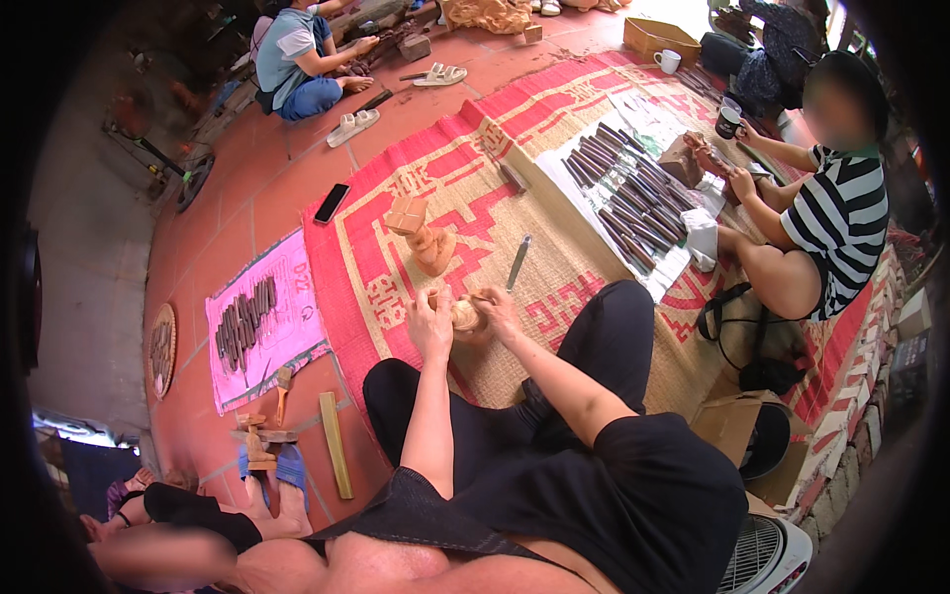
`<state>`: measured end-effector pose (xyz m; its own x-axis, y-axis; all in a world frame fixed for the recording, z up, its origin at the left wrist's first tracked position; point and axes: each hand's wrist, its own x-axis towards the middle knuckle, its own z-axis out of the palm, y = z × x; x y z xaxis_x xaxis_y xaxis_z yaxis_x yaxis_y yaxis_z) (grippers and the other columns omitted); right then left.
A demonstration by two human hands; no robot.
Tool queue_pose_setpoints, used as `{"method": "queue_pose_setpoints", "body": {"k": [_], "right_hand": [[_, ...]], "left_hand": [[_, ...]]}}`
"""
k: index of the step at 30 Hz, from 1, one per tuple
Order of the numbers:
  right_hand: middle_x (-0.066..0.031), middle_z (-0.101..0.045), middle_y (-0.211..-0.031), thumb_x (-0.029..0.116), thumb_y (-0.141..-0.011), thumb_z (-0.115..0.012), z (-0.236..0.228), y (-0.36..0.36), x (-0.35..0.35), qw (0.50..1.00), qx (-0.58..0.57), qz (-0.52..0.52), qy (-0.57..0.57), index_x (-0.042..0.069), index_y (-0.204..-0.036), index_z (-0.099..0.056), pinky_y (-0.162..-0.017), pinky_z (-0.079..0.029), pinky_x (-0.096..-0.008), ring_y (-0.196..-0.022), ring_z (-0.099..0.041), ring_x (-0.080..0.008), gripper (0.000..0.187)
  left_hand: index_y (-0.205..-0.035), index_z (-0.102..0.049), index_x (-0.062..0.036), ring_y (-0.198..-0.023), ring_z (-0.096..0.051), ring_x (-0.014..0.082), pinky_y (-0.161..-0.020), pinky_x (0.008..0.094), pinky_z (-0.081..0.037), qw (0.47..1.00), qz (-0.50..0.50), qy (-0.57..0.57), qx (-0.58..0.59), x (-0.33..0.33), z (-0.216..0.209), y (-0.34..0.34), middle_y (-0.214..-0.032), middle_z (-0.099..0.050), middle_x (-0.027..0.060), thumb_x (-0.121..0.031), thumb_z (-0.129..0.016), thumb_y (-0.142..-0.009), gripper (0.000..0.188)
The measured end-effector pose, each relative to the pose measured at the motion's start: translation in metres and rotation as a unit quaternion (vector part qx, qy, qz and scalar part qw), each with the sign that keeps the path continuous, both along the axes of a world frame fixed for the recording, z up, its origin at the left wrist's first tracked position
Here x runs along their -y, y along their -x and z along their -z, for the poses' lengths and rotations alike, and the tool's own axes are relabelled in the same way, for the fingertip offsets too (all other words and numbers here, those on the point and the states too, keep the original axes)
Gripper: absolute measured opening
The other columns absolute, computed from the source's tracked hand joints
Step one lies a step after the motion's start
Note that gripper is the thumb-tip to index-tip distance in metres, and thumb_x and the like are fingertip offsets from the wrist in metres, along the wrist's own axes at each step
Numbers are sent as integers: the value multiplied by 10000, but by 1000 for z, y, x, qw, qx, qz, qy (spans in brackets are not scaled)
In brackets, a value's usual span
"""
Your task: The person sits on a mat and carves a small wooden block using a knife, shaping it by hand. They rotate the block and make repeated cuts while other people work nearby.
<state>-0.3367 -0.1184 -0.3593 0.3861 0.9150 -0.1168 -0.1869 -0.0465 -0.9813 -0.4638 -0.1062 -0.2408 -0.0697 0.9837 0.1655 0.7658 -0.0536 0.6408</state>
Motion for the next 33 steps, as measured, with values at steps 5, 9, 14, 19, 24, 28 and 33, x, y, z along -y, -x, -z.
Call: {"method": "queue_pose_setpoints", "body": {"k": [5,9,14,19,24,28,33], "right_hand": [[-105,-653,-956,230,-810,-708,-32,5,-9,1000,6,-14,-23,11,-986,-642,-843,-469,-315,-935,-611,-202,289],[-105,-644,-935,222,-815,-702,-41,25,-1,988,-140,-49,-52,21,-960,-637,-815,-467,-297,-923,-601,-171,256],[-99,-635,-977,222,-816,-696,3,-13,-6,999,9,-41,4,25,-994,-638,-817,-465,-293,-930,-602,-179,272],[-77,-643,-976,208,-838,-673,-33,20,1,996,-47,-53,-45,30,-1061,-627,-856,-457,-291,-974,-591,-165,288],[-56,-624,-1051,158,-855,-669,-3,-12,2,997,57,-45,6,26,-1025,-621,-843,-461,-283,-950,-582,-162,221],[-69,-619,-1088,164,-845,-678,-57,12,2,995,95,-18,-13,21,-875,-589,-878,-436,-273,-1001,-565,-150,171],[-104,-612,-974,184,-837,-676,-10,21,-6,989,16,-28,-143,-6,-1001,-603,-866,-444,-316,-976,-577,-198,261]], "left_hand": [[-1044,-611,-130,-918,-602,370,-759,477,-485,1000,-5,-20,-3,0,-1,0,-1005,-575,169,-564,-563,-862,473],[-1041,-613,-136,-899,-597,371,-767,474,-479,999,-12,-21,-24,5,-3,-4,-1000,-580,175,-551,-576,-861,454],[-1047,-616,-124,-903,-591,378,-760,473,-473,999,3,-42,12,-1,6,0,-988,-581,185,-524,-585,-867,439],[-1052,-614,-117,-928,-587,371,-800,465,-463,1000,-16,1,8,4,-8,0,-1001,-582,186,-537,-575,-866,462],[-1051,-616,-117,-944,-577,376,-820,458,-460,999,-6,-12,39,2,-1,0,-1015,-579,185,-539,-574,-864,464],[-1037,-621,-113,-924,-581,375,-802,458,-465,1000,-19,-7,19,0,1,4,-1005,-581,190,-537,-580,-861,461],[-1040,-621,-119,-936,-584,369,-794,461,-470,1000,-4,-8,8,0,-12,-8,-992,-585,180,-541,-579,-862,460]]}}
